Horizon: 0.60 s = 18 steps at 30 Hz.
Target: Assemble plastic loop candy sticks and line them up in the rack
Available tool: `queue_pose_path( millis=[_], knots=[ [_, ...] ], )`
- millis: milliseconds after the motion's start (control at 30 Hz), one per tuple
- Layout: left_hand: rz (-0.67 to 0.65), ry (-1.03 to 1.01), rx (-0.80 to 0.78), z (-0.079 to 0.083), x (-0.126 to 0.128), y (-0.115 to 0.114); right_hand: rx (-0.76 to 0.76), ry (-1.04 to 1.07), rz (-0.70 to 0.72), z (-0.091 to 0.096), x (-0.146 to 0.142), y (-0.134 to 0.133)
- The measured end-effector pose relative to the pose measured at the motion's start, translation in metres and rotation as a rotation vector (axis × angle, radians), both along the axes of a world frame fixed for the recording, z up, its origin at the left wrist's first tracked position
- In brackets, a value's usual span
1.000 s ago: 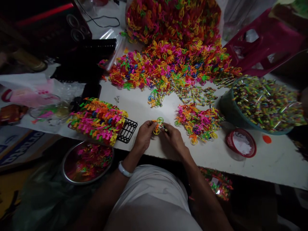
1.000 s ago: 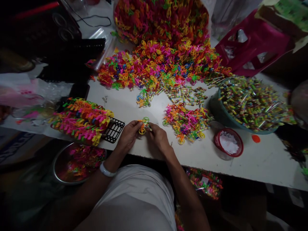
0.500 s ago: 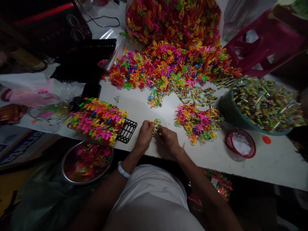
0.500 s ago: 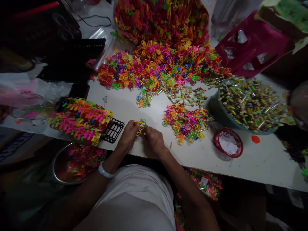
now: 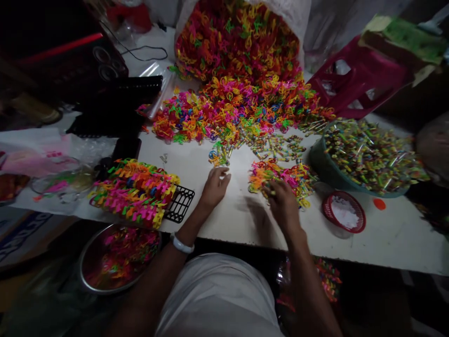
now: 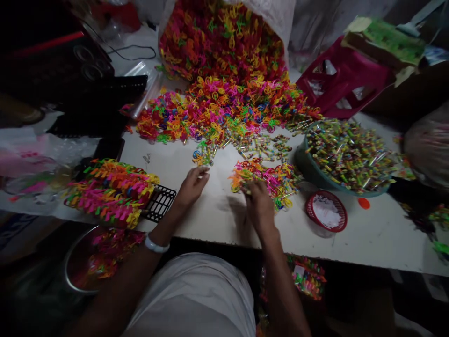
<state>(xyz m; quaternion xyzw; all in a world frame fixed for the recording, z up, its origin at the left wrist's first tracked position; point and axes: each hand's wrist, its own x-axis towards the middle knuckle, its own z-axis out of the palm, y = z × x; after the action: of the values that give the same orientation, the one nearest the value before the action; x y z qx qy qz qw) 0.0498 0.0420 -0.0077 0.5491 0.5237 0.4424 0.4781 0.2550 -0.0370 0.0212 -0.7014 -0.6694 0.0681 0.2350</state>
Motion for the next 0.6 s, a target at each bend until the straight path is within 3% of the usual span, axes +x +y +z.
queue_pose_path(
  millis=[100,200,367,500,600],
  knots=[
    [0.099,0.274,0.154,-0.009,0.001,0.029,0.049,-0.185,-0.248,0.027,0.034,-0.001],
    [0.087,0.512,0.179,-0.025,-0.001,0.04,0.061,-0.136,-0.265,0.03,0.034,0.004],
    [-0.026,0.47,0.22,-0.038,-0.013,0.01,-0.121,0.384,0.04,-0.013,-0.029,0.034],
    [-0.03,0.301,0.211,-0.03,-0.022,-0.025,-0.301,0.588,0.094,-0.049,-0.081,0.057],
    [0.097,0.132,0.101,-0.022,-0.027,-0.041,-0.298,0.67,0.114,-0.059,-0.093,0.057]
  ],
)
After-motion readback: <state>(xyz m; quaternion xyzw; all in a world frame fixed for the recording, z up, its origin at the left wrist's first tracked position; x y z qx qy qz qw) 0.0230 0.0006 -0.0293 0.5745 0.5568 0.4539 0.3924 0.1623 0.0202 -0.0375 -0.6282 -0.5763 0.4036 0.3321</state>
